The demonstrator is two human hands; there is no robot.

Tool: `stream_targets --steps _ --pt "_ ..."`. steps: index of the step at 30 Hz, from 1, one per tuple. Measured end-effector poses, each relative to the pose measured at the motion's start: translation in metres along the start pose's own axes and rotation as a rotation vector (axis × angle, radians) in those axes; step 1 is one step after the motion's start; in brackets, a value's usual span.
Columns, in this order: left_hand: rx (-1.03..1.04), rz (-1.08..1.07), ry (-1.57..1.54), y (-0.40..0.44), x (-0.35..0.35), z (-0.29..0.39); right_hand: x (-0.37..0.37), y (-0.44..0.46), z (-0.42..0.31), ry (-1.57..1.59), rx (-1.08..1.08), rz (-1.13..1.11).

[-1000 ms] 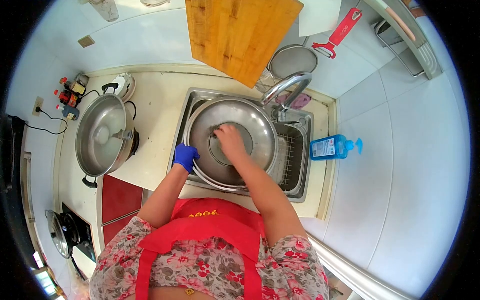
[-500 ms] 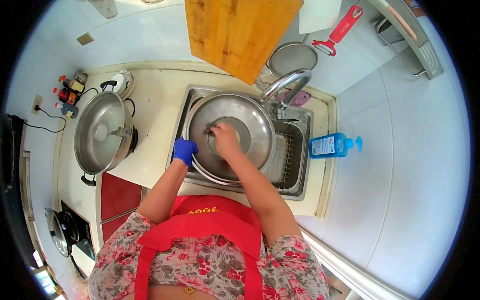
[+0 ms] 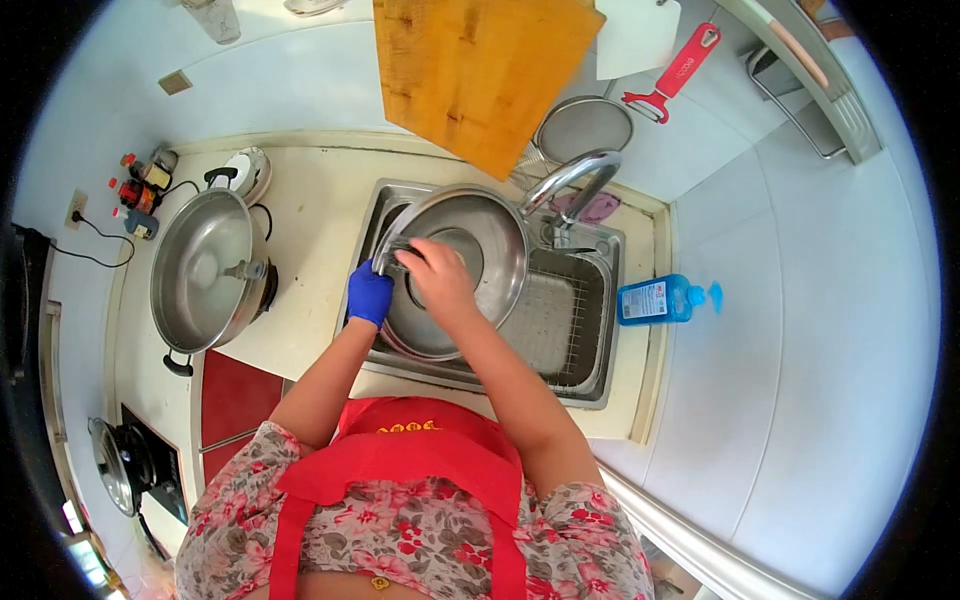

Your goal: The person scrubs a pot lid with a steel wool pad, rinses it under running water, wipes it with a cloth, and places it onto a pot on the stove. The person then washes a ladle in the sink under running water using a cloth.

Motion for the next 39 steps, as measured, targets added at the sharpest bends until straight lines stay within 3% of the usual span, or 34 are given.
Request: stream_targets --steps 4,7,9,12,15,17,18,20,22,26,27,29,34,36,37,39 --pt "0.112 -0.038 0.152 -0.001 -0.004 0.024 0.008 0.016 0.007 0.018 -0.050 -0.078" --pt "0.110 -0.062 0.148 -0.005 -0.010 0.030 0.004 0.029 0.040 -0.125 0.025 0.038" --pt "0.115 -0.076 0.135 -0.008 -0.016 0.029 -0.012 0.027 0.075 -0.199 0.307 0.034" --pt "0.093 -0.063 0.117 -0.015 -0.016 0.028 -0.018 0.011 0.108 -0.258 0.485 0.062" --pt "0.148 -0.063 0.111 -0.016 -0.011 0.036 0.003 0.011 0.073 -0.170 0.327 -0.020" --pt "0.156 -0.035 0.142 -0.012 -0.007 0.024 0.022 0.008 0.031 -0.136 0.033 -0.010" --pt "0.163 -0.004 0.176 -0.009 -0.010 0.024 0.022 0.012 0.016 -0.062 0.038 -0.061" --pt "0.165 -0.010 0.175 -0.008 -0.015 0.022 0.020 0.016 0.027 -0.049 0.058 0.045" --pt "0.198 -0.037 0.112 -0.008 -0.023 0.018 0.001 0.024 0.057 -0.150 0.271 0.052" --pt "-0.080 -0.026 -0.031 -0.014 -0.037 -0.002 -0.020 -0.012 0.149 -0.348 0.637 0.111" --pt "-0.081 0.016 -0.084 -0.014 -0.036 -0.004 -0.023 -0.015 0.152 -0.349 0.635 0.110" --pt "-0.099 0.037 -0.161 -0.015 -0.032 -0.009 -0.028 -0.031 0.168 -0.216 0.908 0.073" --pt "-0.088 0.080 -0.240 -0.016 -0.025 -0.050 -0.039 -0.033 0.164 -0.166 0.862 0.073" --pt "-0.158 -0.105 -0.037 -0.014 -0.021 -0.066 -0.047 -0.034 0.150 -0.168 0.821 0.084" --pt "-0.158 -0.103 -0.038 -0.013 -0.022 -0.061 -0.050 -0.033 0.136 -0.168 0.697 0.095" --pt "-0.065 -0.244 0.148 -0.010 -0.022 -0.046 -0.053 -0.031 0.111 -0.165 0.576 0.104"
Point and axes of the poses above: each hand's wrist, its own y-axis towards the middle knuckle, its own x-axis out of the palm, z = x × y, the point moved 4 cm from there along y, towards the middle knuckle, and after that the axes turned 7 degrees about x, right-handed, at the moved point
